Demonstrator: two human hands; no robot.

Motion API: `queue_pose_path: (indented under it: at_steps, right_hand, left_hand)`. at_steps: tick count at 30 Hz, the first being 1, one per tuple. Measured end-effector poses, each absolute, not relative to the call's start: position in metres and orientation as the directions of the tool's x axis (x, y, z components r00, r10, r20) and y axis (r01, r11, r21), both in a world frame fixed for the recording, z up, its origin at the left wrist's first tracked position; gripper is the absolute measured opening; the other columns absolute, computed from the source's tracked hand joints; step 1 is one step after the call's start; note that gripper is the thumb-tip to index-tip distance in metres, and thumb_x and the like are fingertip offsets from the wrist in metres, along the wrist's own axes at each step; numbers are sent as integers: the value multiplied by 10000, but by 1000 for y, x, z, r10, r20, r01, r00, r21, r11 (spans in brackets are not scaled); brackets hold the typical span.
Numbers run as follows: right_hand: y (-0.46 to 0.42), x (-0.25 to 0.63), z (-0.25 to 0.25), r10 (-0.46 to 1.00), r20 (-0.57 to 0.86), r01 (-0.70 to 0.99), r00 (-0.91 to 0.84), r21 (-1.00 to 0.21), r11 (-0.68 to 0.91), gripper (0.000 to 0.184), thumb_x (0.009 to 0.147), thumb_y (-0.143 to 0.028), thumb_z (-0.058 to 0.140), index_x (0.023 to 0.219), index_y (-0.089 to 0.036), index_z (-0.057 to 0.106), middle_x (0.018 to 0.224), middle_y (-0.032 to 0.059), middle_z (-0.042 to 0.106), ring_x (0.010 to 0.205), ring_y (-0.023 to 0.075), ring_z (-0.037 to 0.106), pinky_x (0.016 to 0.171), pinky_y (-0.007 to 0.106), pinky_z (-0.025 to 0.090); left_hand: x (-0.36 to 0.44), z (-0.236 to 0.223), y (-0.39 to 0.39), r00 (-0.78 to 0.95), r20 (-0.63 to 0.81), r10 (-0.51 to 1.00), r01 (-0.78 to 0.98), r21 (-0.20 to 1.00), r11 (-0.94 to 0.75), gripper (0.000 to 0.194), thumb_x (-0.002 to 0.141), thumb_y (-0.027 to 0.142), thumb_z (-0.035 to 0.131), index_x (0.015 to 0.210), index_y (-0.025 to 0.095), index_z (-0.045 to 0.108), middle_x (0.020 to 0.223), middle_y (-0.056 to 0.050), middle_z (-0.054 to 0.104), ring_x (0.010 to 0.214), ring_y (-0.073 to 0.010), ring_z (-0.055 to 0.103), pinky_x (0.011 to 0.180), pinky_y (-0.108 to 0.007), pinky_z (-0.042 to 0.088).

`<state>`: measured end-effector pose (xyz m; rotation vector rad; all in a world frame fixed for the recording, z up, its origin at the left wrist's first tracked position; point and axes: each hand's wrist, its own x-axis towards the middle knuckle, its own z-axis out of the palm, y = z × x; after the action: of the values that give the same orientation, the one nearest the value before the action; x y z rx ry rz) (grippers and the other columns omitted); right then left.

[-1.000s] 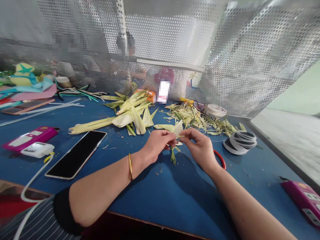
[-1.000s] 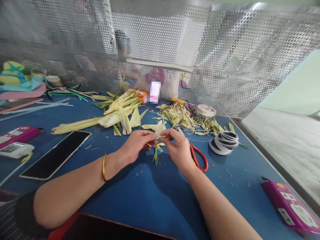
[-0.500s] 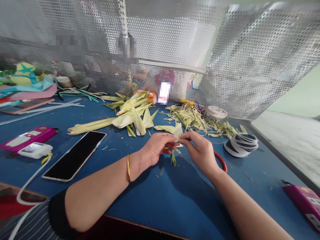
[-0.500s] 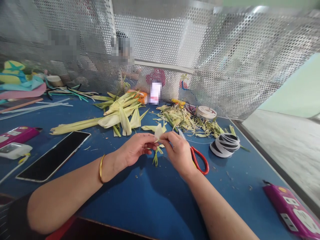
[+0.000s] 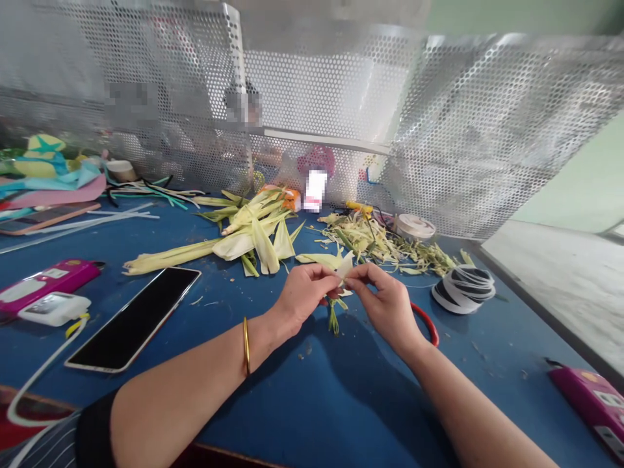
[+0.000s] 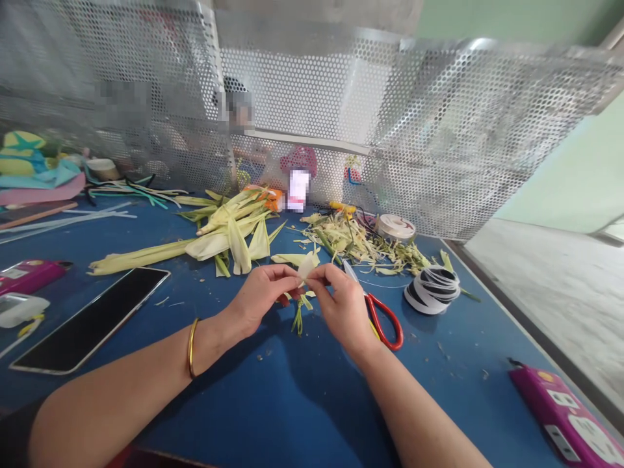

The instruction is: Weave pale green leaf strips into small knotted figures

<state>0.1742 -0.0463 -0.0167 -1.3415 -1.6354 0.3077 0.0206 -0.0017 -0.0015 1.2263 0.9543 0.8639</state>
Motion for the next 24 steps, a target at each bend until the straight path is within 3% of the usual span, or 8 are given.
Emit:
queue_pose_path:
  at_steps: [8,18,24]
  right_hand:
    - [-43,176,-23,866,477,565,148,-760,322,68,854,-262,612,891,-229,565,763,-1,654,707,171,640,661,288,502]
    - [-46,173,-17,847,531,508,19,-735,449,74,918,-245,564,849,-230,586,766,-5,639,683,148,640,662,264,514]
    - [-46,175,-19,846,533,536,30,-723,436,79,908,-221,571,837,-223,605,766,-8,649,686,147,640,661,258,504]
  left_hand:
    - [20,-3,-2,405,-61,912,10,998,63,153,726,303,706,682,160,672,629,-16,654,608,-120,593,534,-209,403]
    - [20,-2,-1,394,-187,900,-29,976,216,195,787,246,622,618,151,612,603,-15,628,541,-96,563,511,-206,394]
    - [19,-2,-2,416,-153,896,-44,981,188,166,774,274,649,662,153,629,630,-15,642,580,-115,600,525,-215,404]
